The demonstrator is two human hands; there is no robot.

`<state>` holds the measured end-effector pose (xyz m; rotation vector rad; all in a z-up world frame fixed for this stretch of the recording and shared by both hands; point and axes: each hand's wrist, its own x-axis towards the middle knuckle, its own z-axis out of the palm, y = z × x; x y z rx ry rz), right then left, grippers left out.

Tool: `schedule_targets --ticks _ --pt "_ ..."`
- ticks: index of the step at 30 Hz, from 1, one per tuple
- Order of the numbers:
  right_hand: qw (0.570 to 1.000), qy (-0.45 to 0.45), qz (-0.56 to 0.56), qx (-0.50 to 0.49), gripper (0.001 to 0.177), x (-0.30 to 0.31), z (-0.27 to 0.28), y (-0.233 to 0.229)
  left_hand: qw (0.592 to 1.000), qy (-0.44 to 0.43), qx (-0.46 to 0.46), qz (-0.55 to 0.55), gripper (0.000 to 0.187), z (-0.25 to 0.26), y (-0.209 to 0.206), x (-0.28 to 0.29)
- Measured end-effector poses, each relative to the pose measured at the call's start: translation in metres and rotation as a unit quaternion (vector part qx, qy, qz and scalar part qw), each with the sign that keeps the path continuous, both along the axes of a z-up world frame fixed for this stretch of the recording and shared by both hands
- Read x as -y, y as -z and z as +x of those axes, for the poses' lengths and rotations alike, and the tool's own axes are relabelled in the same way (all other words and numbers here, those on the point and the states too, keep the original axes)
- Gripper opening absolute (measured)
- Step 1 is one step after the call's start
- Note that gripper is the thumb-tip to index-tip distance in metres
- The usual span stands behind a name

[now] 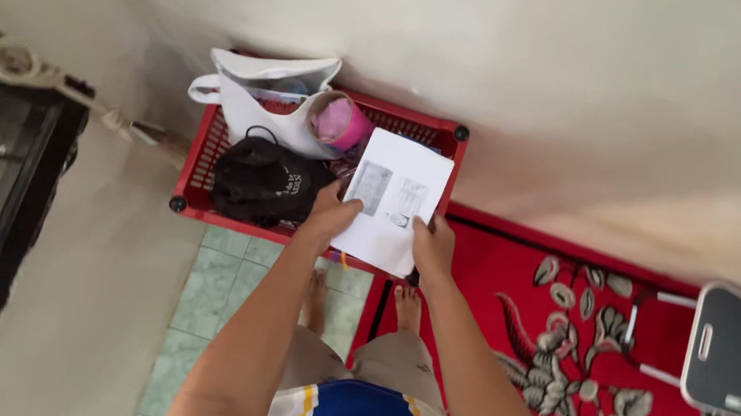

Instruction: The person organizes various items including a white cloth, a black pouch, and documents into a red plastic basket.

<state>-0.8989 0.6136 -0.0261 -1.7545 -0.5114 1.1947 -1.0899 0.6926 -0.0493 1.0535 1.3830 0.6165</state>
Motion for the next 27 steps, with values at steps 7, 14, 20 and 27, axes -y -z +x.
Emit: schedule_targets --ticks 7,14,20,27 --pt "0.969 -0.008 -0.083 0.231 0.028 -0.016 -0.027 -0.008 0.988 0.133 -0.067 -0.047 0.059 -0.009 -0.002 -0.034" --pt "0.937 -0.031 -0.15 0.314 0.044 -0.018 -0.054 -0.061 0.993 0.089 -0.02 -0.078 0.058 -0.002 0.046 -0.018" --pt "0.889 -0.046 0.016 0.454 0.075 -0.013 -0.047 -0.058 0.989 0.113 0.013 -0.095 0.059 0.002 0.063 -0.013" --pt "0.825 -0.2 -0.077 0.523 0.056 -0.028 -0.035 -0.075 0.989 0.111 -0.091 -0.037 0.069 -0.011 0.026 -0.028"
